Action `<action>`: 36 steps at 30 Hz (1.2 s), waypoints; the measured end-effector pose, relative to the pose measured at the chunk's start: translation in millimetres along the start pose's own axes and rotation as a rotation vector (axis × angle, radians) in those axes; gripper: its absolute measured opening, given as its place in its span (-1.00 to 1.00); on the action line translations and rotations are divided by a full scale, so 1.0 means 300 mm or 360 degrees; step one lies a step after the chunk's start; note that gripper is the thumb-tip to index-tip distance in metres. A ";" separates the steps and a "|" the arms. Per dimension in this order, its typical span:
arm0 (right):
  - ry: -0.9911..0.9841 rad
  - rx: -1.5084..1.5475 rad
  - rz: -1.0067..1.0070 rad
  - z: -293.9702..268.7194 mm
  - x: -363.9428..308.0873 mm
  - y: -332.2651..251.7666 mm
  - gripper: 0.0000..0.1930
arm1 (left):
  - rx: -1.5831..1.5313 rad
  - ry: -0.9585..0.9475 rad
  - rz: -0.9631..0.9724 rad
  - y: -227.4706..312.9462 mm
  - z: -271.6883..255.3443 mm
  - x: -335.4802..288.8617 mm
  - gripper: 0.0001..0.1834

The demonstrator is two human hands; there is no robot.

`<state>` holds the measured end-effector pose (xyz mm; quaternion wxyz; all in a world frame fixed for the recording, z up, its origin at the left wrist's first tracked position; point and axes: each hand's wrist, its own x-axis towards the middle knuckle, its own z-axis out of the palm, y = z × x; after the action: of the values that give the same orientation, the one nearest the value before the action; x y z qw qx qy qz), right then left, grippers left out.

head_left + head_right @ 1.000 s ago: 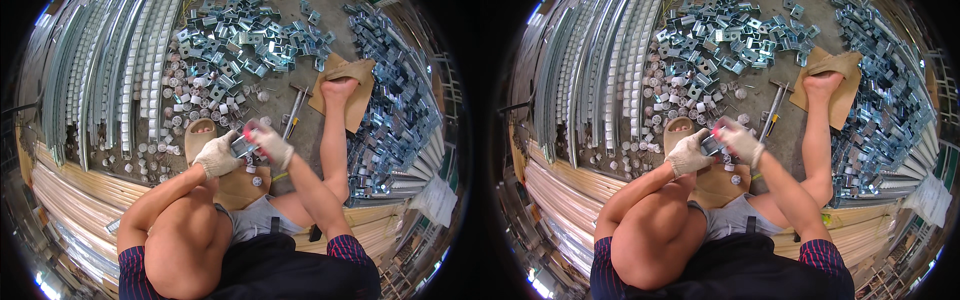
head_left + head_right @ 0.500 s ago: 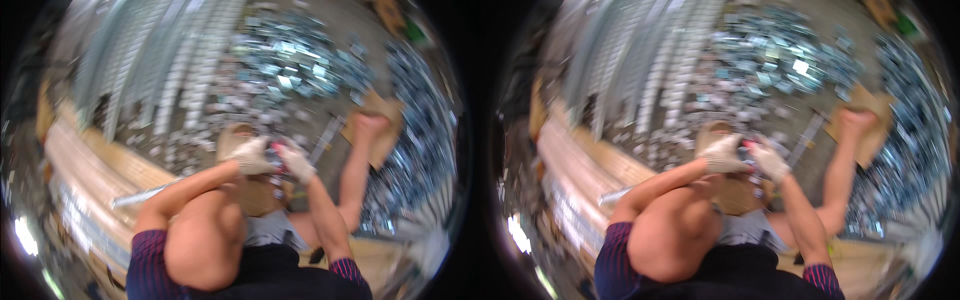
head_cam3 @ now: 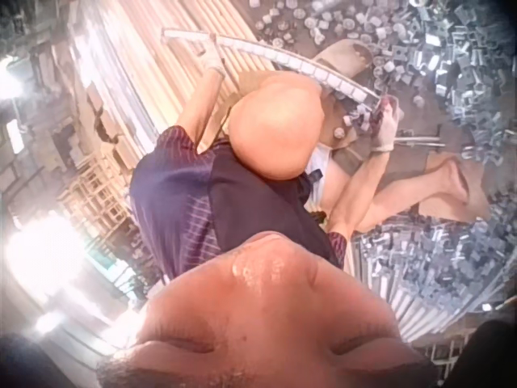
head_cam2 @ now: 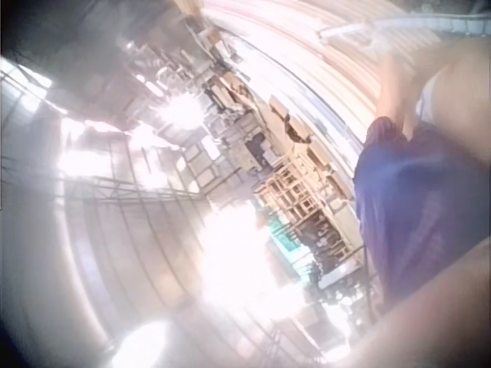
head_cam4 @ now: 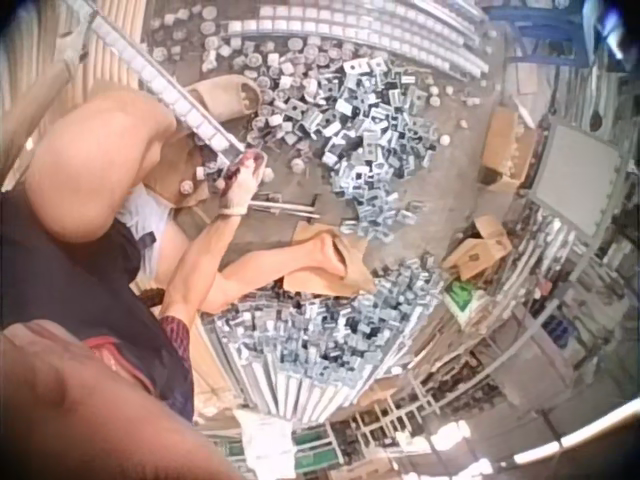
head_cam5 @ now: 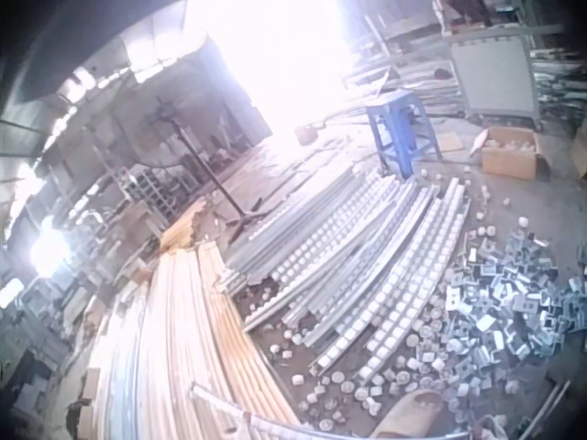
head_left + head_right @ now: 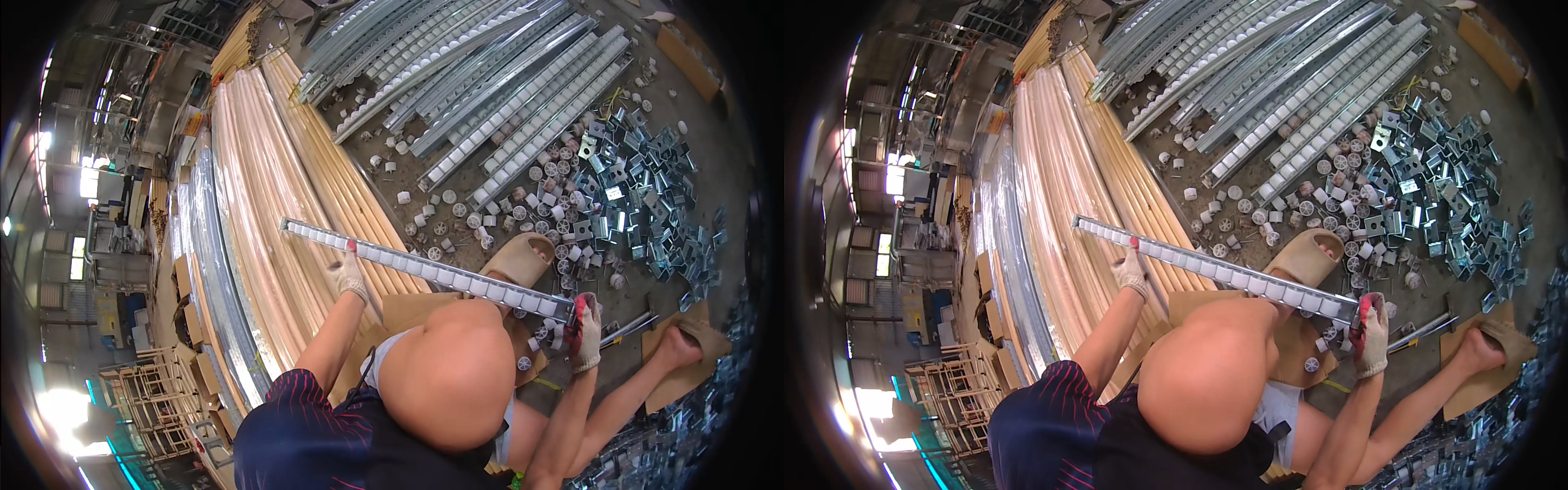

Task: The person is assembling metal components by hand, using a pair of pliers and a screwdriver to secure metal brackets onto a perforated metal rail while sitting on the floor.

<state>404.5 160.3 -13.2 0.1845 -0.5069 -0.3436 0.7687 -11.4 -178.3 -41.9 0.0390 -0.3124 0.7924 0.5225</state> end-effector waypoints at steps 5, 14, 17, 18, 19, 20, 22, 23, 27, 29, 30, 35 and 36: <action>-0.0175 0.0036 -0.0304 -0.101 0.061 0.036 -0.70 | -0.0558 -0.1198 -0.0747 0.003 0.270 -0.081 -0.34; 0.0342 -0.2128 -0.1389 -0.143 -0.274 -0.352 -0.41 | -0.0642 -0.1443 -0.0431 0.335 0.551 -0.275 -0.38; 0.0102 -0.2396 -0.0815 -0.119 -0.351 -0.329 -0.11 | -0.0639 -0.1385 0.0066 0.530 0.565 -0.783 -0.42; 0.0072 -0.2417 -0.0572 -0.098 -0.366 -0.344 -0.16 | -0.0600 -0.1452 0.0104 0.594 0.566 -0.896 -0.43; 0.0100 -0.2364 -0.0642 -0.091 -0.353 -0.312 -0.16 | -0.0539 -0.1520 0.0126 0.640 0.577 -0.995 -0.43; 0.0133 -0.2323 -0.0714 -0.096 -0.328 -0.246 -0.17 | -0.0529 -0.1744 0.0140 0.659 0.586 -1.084 -0.43; 0.0102 -0.1661 -0.0784 -0.103 -0.287 -0.110 -0.20 | -0.0506 -0.2149 0.0190 0.689 0.586 -1.208 -0.43; 0.0169 -0.1455 -0.0797 -0.086 -0.304 -0.053 -0.23 | -0.0467 -0.2513 0.0263 0.705 0.579 -1.234 -0.40; 0.0505 -0.0635 -0.0922 0.008 -0.361 0.059 -0.40 | -0.0318 -0.3023 0.1163 0.643 0.519 -1.436 -0.12; 0.0759 -0.0457 -0.1072 0.003 -0.371 -0.012 -0.48 | -0.0002 -0.3066 0.1720 0.599 0.518 -1.436 -0.08; 0.0915 -0.0439 -0.1284 -0.007 -0.336 -0.065 -0.56 | 0.0213 -0.3214 0.1640 0.584 0.533 -1.394 -0.10; 0.0841 0.0431 -0.1198 -0.202 -0.246 -0.392 -0.83 | 0.0842 -0.3432 0.0772 0.573 0.581 -1.198 -0.27; 0.1038 0.0538 -0.1301 -0.287 -0.334 -0.475 -0.86 | 0.0872 -0.3493 0.0679 0.531 0.587 -1.227 -0.28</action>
<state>515.2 225.4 132.5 0.6439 -0.5075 -0.3091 0.4820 151.7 180.2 149.6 0.6852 0.4703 0.4553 0.3193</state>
